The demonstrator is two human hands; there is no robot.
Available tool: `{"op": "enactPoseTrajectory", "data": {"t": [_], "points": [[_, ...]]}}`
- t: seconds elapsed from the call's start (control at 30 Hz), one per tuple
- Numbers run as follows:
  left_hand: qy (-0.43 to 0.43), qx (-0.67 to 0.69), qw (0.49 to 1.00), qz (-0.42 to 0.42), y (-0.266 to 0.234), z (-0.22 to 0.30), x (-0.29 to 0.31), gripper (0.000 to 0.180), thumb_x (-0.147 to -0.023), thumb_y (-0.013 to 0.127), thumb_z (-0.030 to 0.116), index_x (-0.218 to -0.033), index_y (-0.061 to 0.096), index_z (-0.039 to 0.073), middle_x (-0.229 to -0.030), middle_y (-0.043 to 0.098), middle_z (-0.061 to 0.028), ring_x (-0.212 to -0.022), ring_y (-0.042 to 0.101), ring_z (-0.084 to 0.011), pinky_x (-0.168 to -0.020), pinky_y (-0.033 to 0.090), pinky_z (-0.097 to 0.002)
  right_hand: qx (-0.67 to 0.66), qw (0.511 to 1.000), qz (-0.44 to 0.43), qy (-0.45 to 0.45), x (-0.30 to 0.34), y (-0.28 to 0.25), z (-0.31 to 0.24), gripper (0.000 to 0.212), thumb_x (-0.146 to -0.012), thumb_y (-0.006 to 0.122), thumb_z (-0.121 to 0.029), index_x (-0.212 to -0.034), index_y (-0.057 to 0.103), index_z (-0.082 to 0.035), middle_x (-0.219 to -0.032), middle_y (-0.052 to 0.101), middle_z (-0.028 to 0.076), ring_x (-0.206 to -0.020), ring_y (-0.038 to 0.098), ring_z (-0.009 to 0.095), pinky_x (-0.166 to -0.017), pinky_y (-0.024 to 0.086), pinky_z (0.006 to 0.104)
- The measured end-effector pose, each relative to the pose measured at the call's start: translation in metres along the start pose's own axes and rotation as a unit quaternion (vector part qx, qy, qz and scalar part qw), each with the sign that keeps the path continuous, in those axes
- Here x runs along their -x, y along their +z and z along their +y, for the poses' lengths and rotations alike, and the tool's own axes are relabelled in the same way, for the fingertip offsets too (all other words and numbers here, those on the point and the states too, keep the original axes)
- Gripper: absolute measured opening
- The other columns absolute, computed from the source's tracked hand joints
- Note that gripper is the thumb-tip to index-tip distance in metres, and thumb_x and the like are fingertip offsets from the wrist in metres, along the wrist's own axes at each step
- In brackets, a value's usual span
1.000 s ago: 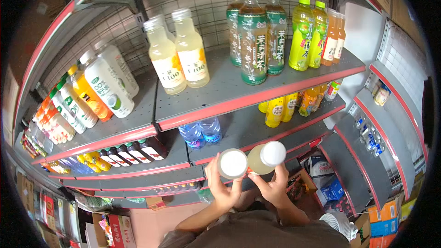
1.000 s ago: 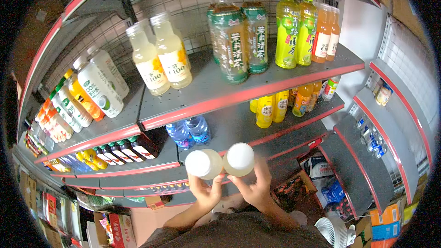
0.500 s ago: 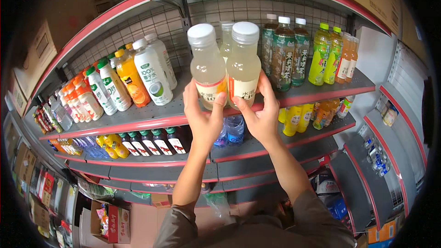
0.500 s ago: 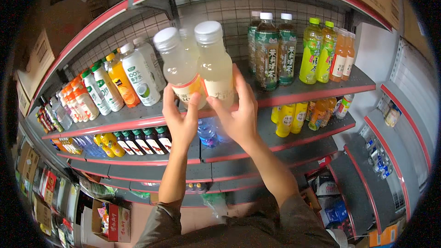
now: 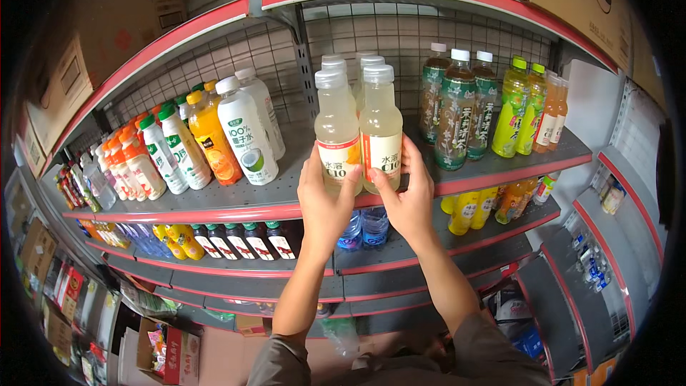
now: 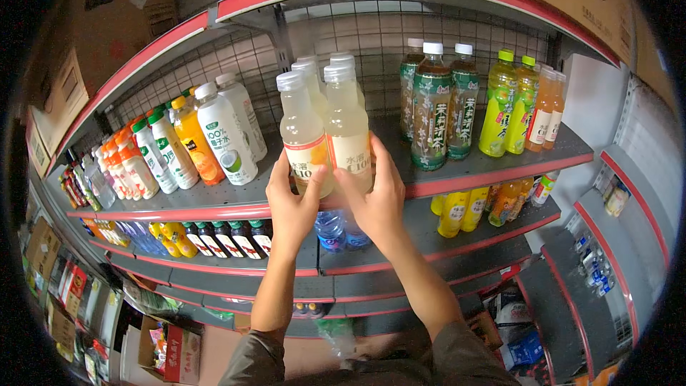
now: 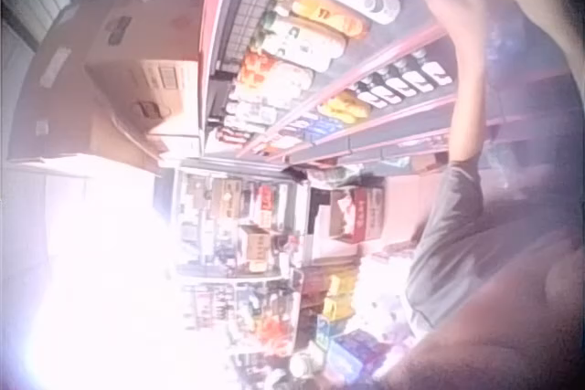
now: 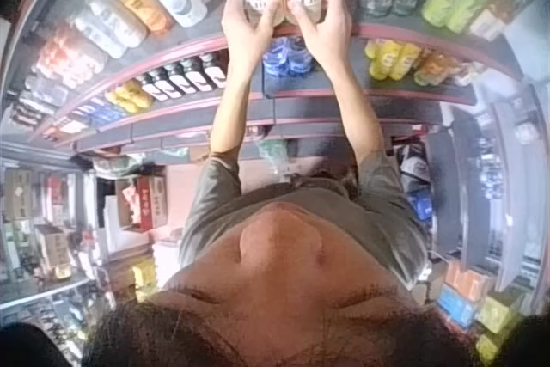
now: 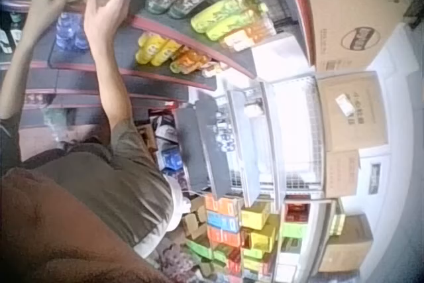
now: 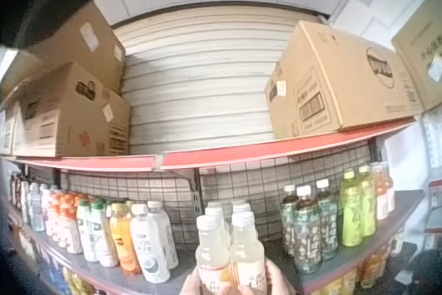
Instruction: Organize and rearrange various bottled drinks on supermarket shelves.
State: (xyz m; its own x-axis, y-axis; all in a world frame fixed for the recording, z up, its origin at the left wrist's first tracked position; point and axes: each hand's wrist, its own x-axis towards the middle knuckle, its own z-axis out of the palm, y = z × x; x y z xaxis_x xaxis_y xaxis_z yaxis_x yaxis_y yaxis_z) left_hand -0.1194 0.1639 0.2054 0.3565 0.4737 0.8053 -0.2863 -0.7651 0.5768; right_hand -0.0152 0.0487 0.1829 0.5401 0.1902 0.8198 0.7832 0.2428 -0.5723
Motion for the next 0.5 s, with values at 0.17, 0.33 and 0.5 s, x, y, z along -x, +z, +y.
{"op": "enactPoseTrajectory", "data": {"t": [0.17,0.33,0.5], "points": [[-0.014,-0.008,0.999,-0.028,0.001,-0.002,-0.009,0.069,-0.089,0.085,0.015,-0.147,0.055,-0.006,-0.119,0.071,-0.0257,-0.108,0.073,-0.0383,-0.091,0.057,-0.0437,0.090,0.994,0.035,-0.044,-0.002,0.004,0.011,0.078,-0.090,0.086,-0.026,-0.153,0.049,0.002,-0.140,0.065,0.026,-0.125,0.067,0.041,-0.101,0.055,0.0473],[0.028,-0.006,0.999,0.029,0.005,-0.006,-0.002,0.066,-0.086,0.088,0.011,-0.143,0.059,-0.004,-0.125,0.069,-0.0247,-0.110,0.072,-0.0385,-0.091,0.058,-0.0421,0.091,0.994,0.052,-0.033,0.000,0.003,-0.003,0.077,-0.087,0.088,-0.020,-0.151,0.052,0.001,-0.137,0.065,0.026,-0.122,0.067,0.043,-0.101,0.055,0.0477],[0.093,-0.052,0.993,0.055,-0.008,-0.001,0.012,0.057,-0.084,0.086,0.005,-0.136,0.064,0.000,-0.129,0.067,-0.0201,-0.113,0.070,-0.0351,-0.089,0.059,-0.0417,0.154,0.972,0.065,-0.164,0.012,-0.009,-0.018,0.064,-0.079,0.090,-0.006,-0.137,0.064,0.000,-0.140,0.063,0.022,-0.125,0.065,0.037,-0.100,0.055,0.0464]]}}
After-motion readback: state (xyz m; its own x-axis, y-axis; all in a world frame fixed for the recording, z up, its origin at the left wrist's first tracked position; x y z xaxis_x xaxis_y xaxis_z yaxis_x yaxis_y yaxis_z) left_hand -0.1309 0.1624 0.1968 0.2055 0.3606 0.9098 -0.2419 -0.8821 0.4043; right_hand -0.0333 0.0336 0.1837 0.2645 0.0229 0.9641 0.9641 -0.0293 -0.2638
